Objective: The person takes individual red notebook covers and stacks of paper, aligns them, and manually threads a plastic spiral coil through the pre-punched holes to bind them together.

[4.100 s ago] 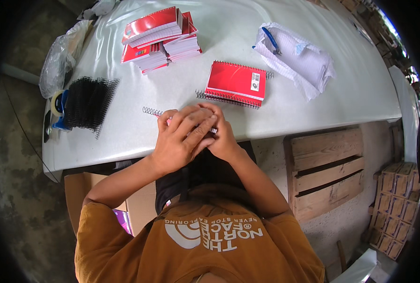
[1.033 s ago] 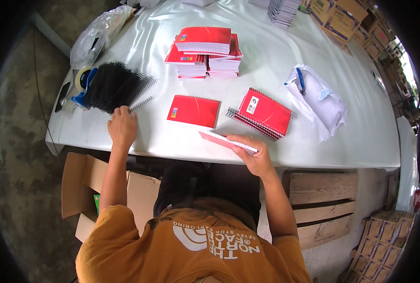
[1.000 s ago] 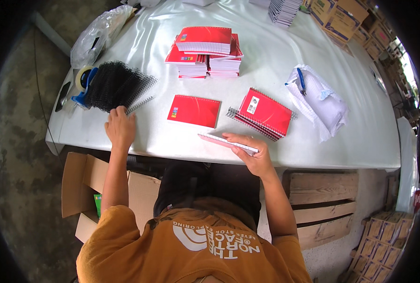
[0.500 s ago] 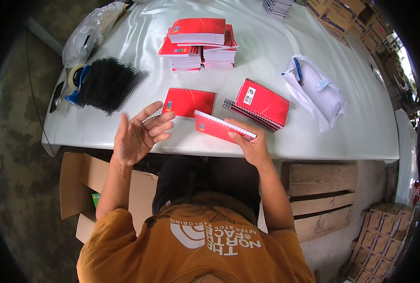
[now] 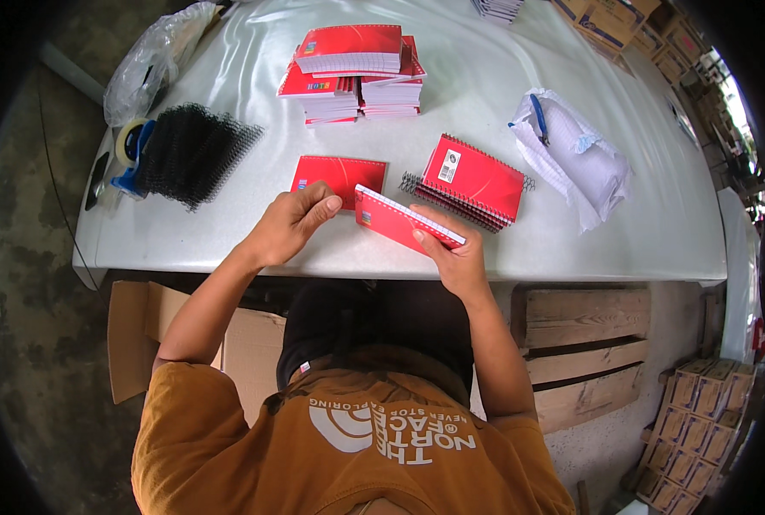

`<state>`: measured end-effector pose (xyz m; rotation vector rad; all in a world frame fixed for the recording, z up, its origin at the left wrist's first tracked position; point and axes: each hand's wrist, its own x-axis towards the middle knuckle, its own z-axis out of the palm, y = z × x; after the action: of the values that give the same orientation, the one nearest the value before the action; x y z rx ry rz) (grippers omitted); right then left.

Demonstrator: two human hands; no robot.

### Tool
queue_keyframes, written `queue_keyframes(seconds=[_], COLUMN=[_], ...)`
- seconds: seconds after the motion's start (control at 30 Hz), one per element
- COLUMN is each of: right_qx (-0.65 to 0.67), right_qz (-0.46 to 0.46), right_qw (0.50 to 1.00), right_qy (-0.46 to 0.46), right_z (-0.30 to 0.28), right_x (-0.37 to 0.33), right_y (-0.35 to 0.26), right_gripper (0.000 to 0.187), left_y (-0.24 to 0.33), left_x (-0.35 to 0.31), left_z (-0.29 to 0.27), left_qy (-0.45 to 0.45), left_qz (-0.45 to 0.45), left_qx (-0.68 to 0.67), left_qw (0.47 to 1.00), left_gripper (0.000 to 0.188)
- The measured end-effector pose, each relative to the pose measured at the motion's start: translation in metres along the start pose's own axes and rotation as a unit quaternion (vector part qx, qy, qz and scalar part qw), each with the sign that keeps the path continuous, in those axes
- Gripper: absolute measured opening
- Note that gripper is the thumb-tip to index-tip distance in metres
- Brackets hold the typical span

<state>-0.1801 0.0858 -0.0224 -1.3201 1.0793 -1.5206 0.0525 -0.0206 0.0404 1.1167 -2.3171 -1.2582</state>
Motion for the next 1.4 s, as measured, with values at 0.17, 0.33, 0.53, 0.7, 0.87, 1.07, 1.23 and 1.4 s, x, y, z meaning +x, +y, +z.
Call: queue_keyframes(seconds=[0.17, 0.33, 0.53, 0.7, 0.87, 1.07, 1.23, 1.4], right_qx=[-0.011, -0.022, -0.035, -0.039, -0.047, -0.062, -0.059, -0.153], right_qz=[-0.004, -0.012, -0.035, -0.037, -0.025, -0.052, 0.001, -0.097], right_qw=[1.0, 0.999, 0.998, 0.998, 0.998, 0.994, 0.998, 0.983], right_qy=[-0.002, -0.036, -0.026, -0.043, -0.038, -0.067, -0.027, -0.028], right_z=[-0.001, -0.005, -0.003, -0.002, -0.002, -0.002, 0.004, 0.009], right_x=[0.0, -0.001, -0.003, -0.002, -0.004, -0.003, -0.006, -0.007], right_y=[0.001, 0.003, 0.002, -0.001, -0.001, -0.001, -0.002, 0.001], right_gripper=[0.028, 0.027, 0.027, 0.027, 0.026, 0.025, 0.029, 0.03], left_y=[0.001, 0.005, 0.013, 0.005, 0.011, 0.012, 0.024, 0.035], left_x=[0.003, 0.012, 0.02, 0.019, 0.014, 0.01, 0.01, 0.004], left_z=[-0.002, -0.013, -0.029, -0.025, -0.015, -0.028, -0.018, -0.002], left_qy=[-0.03, -0.074, -0.129, -0.077, 0.0, -0.118, -0.012, 0.18], left_qz=[-0.077, -0.183, -0.254, -0.161, 0.07, -0.042, 0.232, 0.252], left_qx=[-0.105, -0.272, -0.258, -0.279, -0.135, -0.152, 0.199, 0.451], left_qw=[0.991, 0.942, 0.923, 0.944, 0.988, 0.98, 0.952, 0.837], left_gripper=[0.048, 0.048, 0.048, 0.035, 0.022, 0.019, 0.025, 0.06])
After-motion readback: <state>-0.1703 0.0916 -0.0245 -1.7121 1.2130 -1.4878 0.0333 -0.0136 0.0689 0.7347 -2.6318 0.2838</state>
